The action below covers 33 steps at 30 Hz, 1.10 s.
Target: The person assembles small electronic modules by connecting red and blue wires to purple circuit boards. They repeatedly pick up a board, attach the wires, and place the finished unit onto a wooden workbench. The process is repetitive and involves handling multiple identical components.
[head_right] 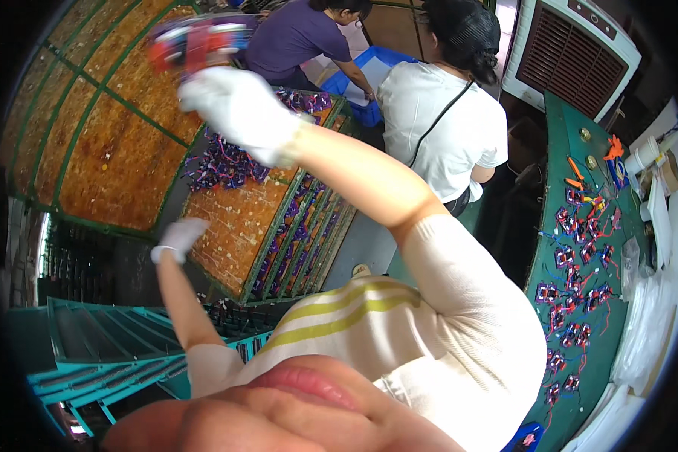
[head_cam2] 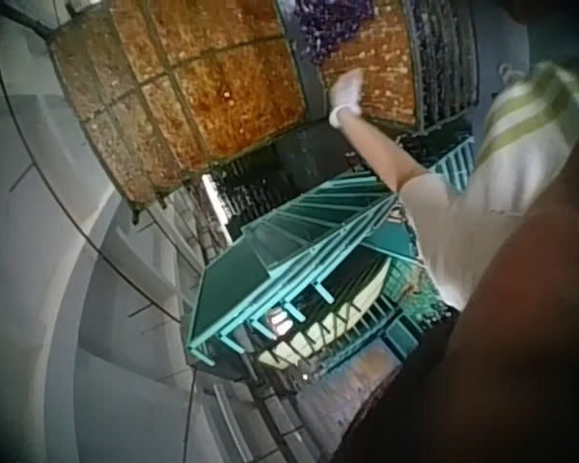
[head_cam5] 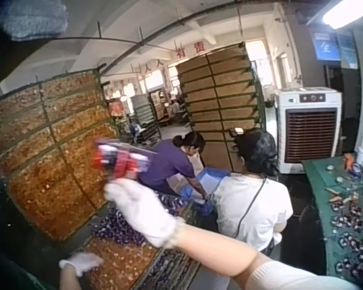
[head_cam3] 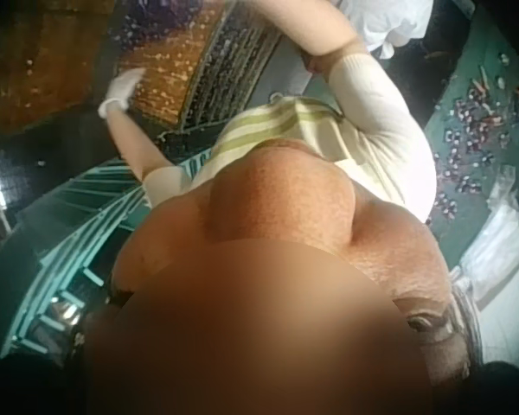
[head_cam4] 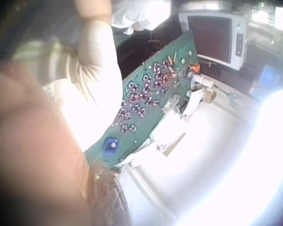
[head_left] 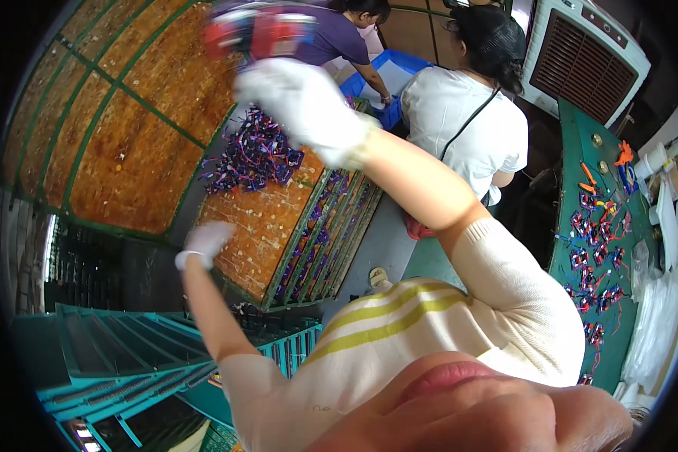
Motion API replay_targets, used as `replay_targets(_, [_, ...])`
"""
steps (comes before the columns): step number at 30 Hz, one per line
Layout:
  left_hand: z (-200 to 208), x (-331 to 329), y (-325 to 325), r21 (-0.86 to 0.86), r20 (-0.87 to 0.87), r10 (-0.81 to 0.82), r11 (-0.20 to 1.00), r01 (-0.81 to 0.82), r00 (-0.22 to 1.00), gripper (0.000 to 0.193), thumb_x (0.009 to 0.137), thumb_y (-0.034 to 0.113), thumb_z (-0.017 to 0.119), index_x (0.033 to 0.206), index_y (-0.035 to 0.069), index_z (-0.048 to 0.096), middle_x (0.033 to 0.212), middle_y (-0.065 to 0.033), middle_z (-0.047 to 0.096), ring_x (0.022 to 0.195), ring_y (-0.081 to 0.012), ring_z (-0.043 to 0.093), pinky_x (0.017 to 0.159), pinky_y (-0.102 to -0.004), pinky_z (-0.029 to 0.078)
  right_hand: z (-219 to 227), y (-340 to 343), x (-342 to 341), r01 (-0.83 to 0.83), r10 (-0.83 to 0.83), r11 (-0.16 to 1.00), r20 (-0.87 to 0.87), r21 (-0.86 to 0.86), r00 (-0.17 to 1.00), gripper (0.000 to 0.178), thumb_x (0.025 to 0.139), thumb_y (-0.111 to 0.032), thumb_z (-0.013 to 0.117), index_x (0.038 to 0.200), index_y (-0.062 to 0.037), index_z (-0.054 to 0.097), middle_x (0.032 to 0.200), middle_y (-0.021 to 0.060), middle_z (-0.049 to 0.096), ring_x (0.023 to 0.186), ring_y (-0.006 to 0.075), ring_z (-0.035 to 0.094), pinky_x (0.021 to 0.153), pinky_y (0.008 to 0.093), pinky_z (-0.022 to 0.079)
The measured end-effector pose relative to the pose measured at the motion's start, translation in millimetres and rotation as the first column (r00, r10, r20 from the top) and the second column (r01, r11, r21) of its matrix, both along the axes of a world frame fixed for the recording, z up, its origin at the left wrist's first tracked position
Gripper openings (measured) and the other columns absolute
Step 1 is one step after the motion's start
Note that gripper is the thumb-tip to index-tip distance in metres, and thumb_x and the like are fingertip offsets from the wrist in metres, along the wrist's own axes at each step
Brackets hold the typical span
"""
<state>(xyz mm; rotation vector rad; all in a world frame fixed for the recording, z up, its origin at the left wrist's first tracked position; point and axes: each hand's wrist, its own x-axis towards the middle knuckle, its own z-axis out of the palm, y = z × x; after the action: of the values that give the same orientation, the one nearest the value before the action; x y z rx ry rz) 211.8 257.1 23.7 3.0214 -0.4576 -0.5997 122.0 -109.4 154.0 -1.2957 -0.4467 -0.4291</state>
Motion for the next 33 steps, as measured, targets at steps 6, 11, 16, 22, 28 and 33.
replay_targets(6, [-124.2,-13.9,-104.5,-0.739,-0.496,-0.492,0.672,-0.05,0.716,0.059,0.092,0.04,0.058,0.134,0.0,0.047,0.136,-0.0154,0.05,0.128,-0.0212,0.044,0.105,-0.0306,0.035,-66.3,71.7,117.4,0.13,0.195,0.752,0.407,-0.646,0.892,0.021,0.085,-0.021,0.055,0.072,-0.0071,0.064,0.064,0.011,0.06,0.06,0.0299,0.059,0.058,0.0371,0.049])
replay_targets(11, [-106.8,1.5,-90.0,-0.729,-0.493,-0.019,0.554,-0.402,0.87,0.055,0.092,0.039,0.059,0.133,0.003,0.05,0.13,-0.0098,0.055,0.119,-0.0169,0.052,0.098,-0.0282,0.04,-135.6,61.7,129.3,-0.192,0.098,0.776,-0.187,-0.601,0.978,0.025,0.091,-0.022,0.054,0.084,-0.0046,0.07,0.072,0.0068,0.068,0.066,0.0173,0.063,0.064,0.0316,0.05])
replay_targets(16, [-109.1,19.9,-74.2,-0.722,-0.525,0.091,0.479,-0.499,0.846,0.056,0.091,0.045,0.057,0.132,0.007,0.053,0.128,-0.0093,0.056,0.114,-0.0213,0.057,0.094,-0.034,0.042,-175.5,33.0,138.6,-0.287,0.198,0.853,-0.24,-0.436,0.951,0.018,0.09,-0.014,0.054,0.088,-0.0001,0.065,0.083,0.0029,0.067,0.071,0.0081,0.056,0.064,0.0249,0.046])
replay_targets(22, [-122.4,29.0,-101.5,-0.792,-0.519,-0.021,0.389,-0.472,0.854,0.063,0.093,0.049,0.051,0.141,0.008,0.04,0.132,-0.0123,0.052,0.117,-0.0252,0.055,0.096,-0.0379,0.043,-279.0,13.8,136.5,-0.295,0.199,0.843,-0.249,-0.45,0.948,0.027,0.094,-0.024,0.05,0.087,-0.004,0.066,0.076,0.0069,0.066,0.069,0.0137,0.06,0.065,0.0316,0.049])
replay_targets(28, [-137.7,50.4,-133.7,-0.986,-0.163,-0.203,0.062,-0.153,0.966,0.108,0.078,0.073,0.052,0.151,0.008,0.006,0.149,-0.0195,0.024,0.132,-0.0291,0.036,0.105,-0.0418,0.036,-245.4,16.7,80.8,-0.361,0.118,0.91,-0.706,-0.205,0.699,0.04,0.089,-0.044,0.06,0.081,-0.0057,0.067,0.062,-0.003,0.056,0.057,0.0095,0.052,0.053,0.026,0.04])
replay_targets(33, [-76.0,22.1,-154.2,-0.969,-0.244,-0.304,0.124,-0.216,0.921,0.108,0.071,0.059,0.073,0.149,0.005,0.021,0.143,-0.0177,0.035,0.13,-0.0254,0.038,0.11,-0.039,0.027,-226.8,8.9,69.1,-0.384,0.412,0.892,-0.781,0.239,0.469,0.037,0.086,-0.043,0.064,0.068,-0.0119,0.056,0.052,-0.0061,0.041,0.04,0.0054,0.032,0.04,0.0235,0.021])
